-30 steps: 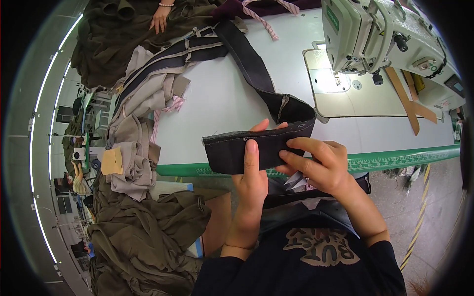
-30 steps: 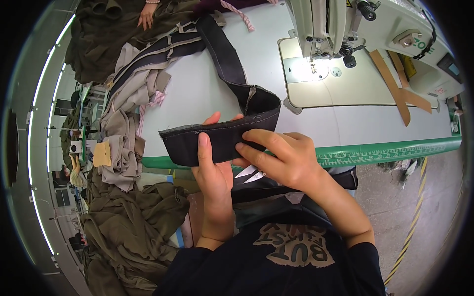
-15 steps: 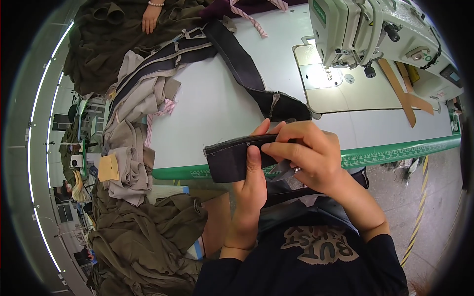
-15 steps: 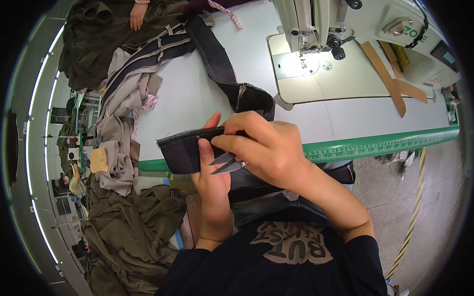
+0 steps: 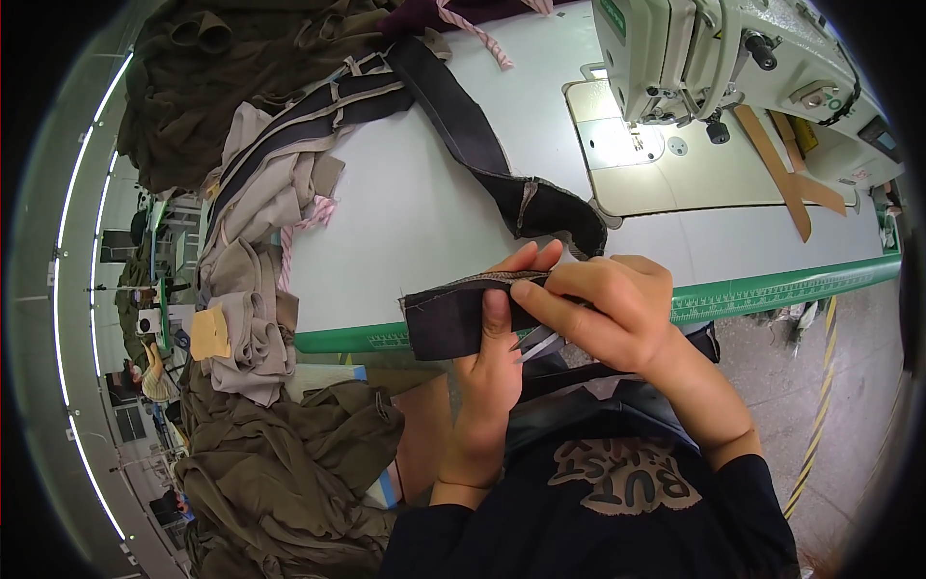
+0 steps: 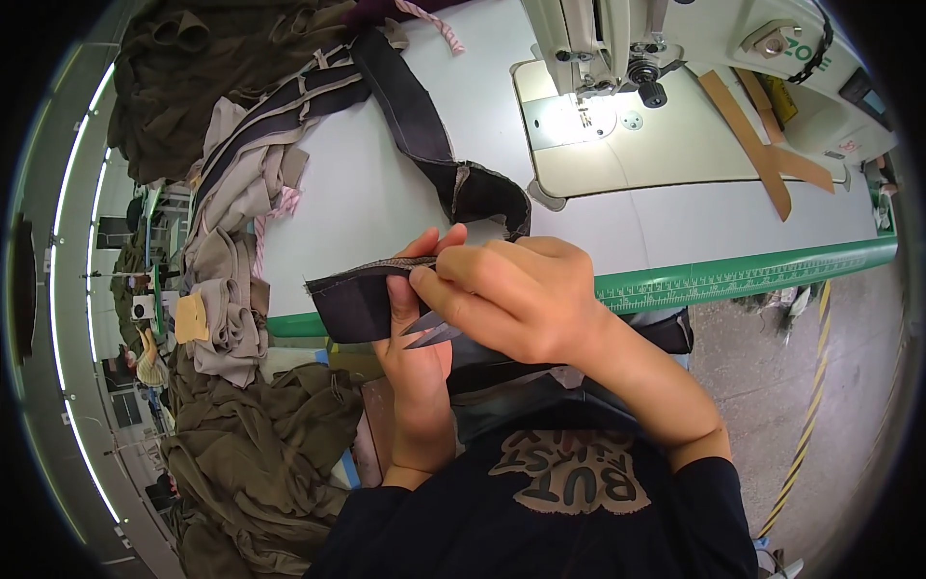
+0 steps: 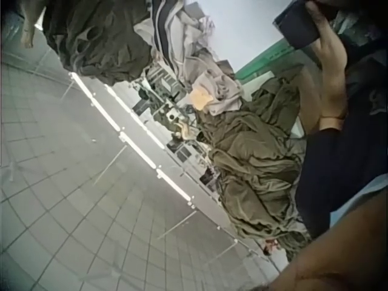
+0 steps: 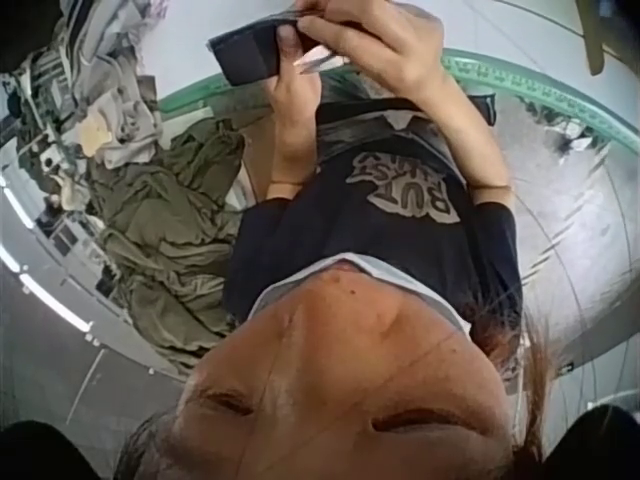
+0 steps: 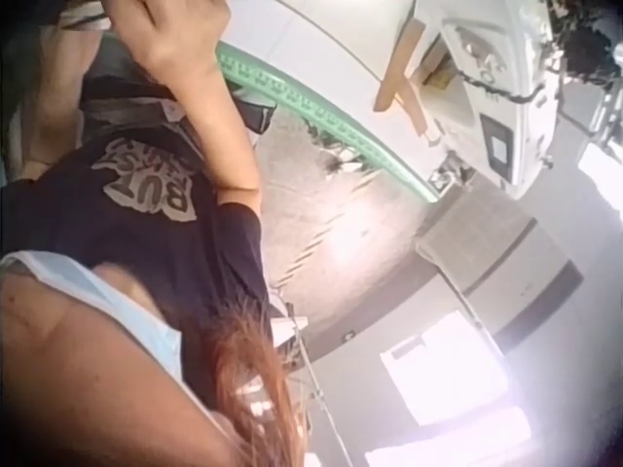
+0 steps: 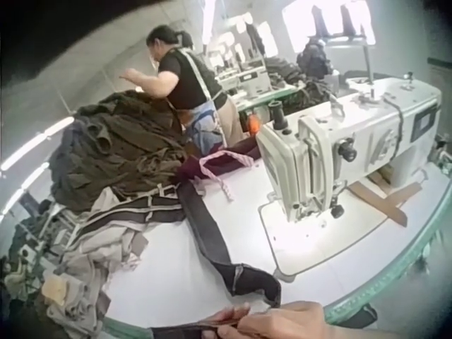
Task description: Sewing a black fabric strap using an industrial sewing machine.
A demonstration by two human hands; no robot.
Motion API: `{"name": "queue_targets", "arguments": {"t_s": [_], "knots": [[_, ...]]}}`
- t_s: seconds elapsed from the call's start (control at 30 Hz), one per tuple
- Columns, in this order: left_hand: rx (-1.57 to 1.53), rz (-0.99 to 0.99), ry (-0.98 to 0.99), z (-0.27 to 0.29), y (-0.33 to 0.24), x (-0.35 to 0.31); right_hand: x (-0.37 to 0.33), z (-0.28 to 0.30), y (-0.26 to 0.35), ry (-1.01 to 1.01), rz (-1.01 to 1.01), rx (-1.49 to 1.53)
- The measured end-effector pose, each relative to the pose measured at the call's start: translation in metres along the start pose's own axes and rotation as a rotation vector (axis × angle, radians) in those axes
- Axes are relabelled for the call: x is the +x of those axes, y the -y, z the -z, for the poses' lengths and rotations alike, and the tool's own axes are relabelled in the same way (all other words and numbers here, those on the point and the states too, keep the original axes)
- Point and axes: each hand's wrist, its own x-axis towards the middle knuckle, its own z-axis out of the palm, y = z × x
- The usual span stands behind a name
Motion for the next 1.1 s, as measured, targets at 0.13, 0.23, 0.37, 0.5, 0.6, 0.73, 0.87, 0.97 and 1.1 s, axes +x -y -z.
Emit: {"name": "queue_targets", "arguments": {"t_s": [0.13, 0.23, 0.37, 0.5, 0.6, 0.73, 0.87, 0.97, 1.1], "knots": [[-0.099, 0.018, 0.036, 0.000, -0.001, -0.001, -0.005, -0.003, -0.001, -0.006, 0.085, -0.078], [-0.057, 0.053, -0.014, 0.000, 0.003, 0.003, -0.005, -0.012, -0.008, -0.034, -0.029, 0.028], [-0.110, 0.158, -0.086, 0.000, -0.009, 0.009, -0.006, -0.009, 0.001, 0.071, -0.157, 0.151], [-0.262, 0.194, -0.025, 0.010, -0.013, 0.012, -0.009, -0.006, 0.000, 0.199, -0.234, 0.194], [-0.299, 0.138, 0.015, 0.010, -0.009, 0.011, -0.011, -0.011, -0.004, 0.197, -0.319, 0.293], [-0.116, 0.041, -0.015, 0.014, -0.001, 0.010, -0.002, -0.009, -0.003, 0.127, -0.626, 0.556], [0.117, 0.035, -0.109, 0.020, 0.002, 0.010, 0.008, -0.001, -0.003, 0.105, -1.036, 0.746], [0.025, -0.001, -0.175, 0.018, -0.004, 0.015, 0.008, 0.001, -0.009, 0.029, -1.123, 0.831], [0.167, -0.112, -0.269, 0.020, -0.007, 0.025, 0.003, -0.004, -0.012, 0.022, -1.094, 0.846]]}}
